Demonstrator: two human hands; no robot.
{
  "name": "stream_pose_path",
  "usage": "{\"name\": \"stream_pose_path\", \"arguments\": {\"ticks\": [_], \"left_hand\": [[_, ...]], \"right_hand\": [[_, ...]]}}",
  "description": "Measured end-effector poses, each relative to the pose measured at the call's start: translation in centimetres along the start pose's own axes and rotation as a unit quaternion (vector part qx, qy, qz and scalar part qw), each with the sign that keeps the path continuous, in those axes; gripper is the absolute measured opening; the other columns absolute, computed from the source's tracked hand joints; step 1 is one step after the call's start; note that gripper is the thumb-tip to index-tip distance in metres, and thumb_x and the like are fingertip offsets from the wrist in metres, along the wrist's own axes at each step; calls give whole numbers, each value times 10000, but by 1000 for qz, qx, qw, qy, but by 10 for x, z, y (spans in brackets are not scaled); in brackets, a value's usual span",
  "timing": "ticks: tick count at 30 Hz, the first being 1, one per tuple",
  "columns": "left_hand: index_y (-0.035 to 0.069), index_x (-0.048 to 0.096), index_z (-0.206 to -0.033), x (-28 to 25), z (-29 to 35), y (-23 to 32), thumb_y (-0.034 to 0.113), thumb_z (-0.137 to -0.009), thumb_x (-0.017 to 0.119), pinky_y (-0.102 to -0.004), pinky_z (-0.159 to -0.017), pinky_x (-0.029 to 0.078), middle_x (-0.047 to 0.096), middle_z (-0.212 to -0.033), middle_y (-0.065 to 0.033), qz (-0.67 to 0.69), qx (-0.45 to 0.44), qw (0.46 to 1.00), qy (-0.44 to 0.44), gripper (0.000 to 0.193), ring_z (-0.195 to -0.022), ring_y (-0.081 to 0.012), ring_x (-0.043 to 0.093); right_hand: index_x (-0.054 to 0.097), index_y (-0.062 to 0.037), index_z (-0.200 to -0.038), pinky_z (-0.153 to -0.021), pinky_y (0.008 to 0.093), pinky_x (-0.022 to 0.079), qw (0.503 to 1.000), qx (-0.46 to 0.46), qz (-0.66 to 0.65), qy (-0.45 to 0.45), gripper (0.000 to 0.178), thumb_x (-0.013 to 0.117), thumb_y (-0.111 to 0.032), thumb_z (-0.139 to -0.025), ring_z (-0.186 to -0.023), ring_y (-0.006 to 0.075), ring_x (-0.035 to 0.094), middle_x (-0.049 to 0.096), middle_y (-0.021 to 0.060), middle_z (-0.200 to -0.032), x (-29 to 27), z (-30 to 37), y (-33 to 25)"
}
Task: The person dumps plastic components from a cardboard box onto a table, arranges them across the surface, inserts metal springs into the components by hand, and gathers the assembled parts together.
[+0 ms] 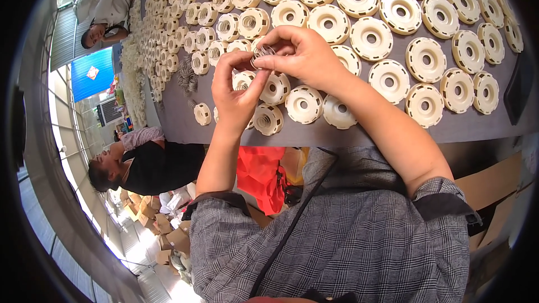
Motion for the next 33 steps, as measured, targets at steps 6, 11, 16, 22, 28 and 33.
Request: {"name": "stream_pose_path", "arguments": {"ticks": [6, 11, 16, 22, 28, 33], "left_hand": [[-9, 525, -979, 2, 14, -1, 70, -824, 600, -233, -673, 456, 587, -847, -69, 245, -214, 946, 3, 190, -741, -123, 565], [17, 513, -868, 6, 17, 0, 329, -929, 420, -249, -599, 458, 560, -722, -98, 620, -417, 661, -60, 332, -620, -189, 567], [39, 490, -847, 3, 37, -16, 351, -937, 384, -270, -604, 456, 523, -727, -67, 692, -409, 592, -67, 342, -632, -176, 540], [7, 479, -1021, -3, 30, -17, 102, -865, 547, -286, -678, 497, 589, -930, -124, 476, -342, 810, -4, 195, -776, -167, 614], [13, 618, -930, -7, 59, -25, -5, -694, 683, -191, -576, 385, 578, -906, -30, 34, -204, 977, 46, 246, -625, -55, 494], [24, 620, -949, 4, 69, -24, 3, -699, 697, -197, -579, 400, 588, -913, -32, -6, -194, 981, 21, 263, -622, -61, 486]], "right_hand": [[605, -22, -920, -543, 163, 387, 993, -58, 107, 2, 204, 685, -133, -768, -610, 14, 477, 551, -28, -711, 0, 3, -6], [597, -28, -918, -554, 160, 384, 990, -117, 82, 11, 167, 647, -134, -800, -629, 12, 478, 543, -35, -709, 0, 5, -5], [585, -34, -919, -580, 188, 406, 991, -113, -16, 76, 130, 591, -131, -833, -667, 39, 502, 560, -28, -737, -8, -1, -6], [624, -19, -899, -637, 250, 431, 972, -74, 209, 76, 181, 569, -178, -831, -692, 110, 528, 616, 47, -797, -10, -5, 7], [595, -8, -914, -653, 195, 427, 975, -73, 201, 67, 132, 521, -109, -872, -738, 57, 525, 603, 8, -829, -10, -3, 0], [625, -16, -878, -564, 210, 411, 977, -131, 143, 86, 166, 569, -169, -847, -598, 55, 493, 601, 10, -715, -6, 0, 4]]}}
Point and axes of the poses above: each hand's wrist, its own z-axis away from the middle knuckle, its own x-axis out of the palm, y = z × x, the point moved 1 cm from there along -z, towards the middle knuckle
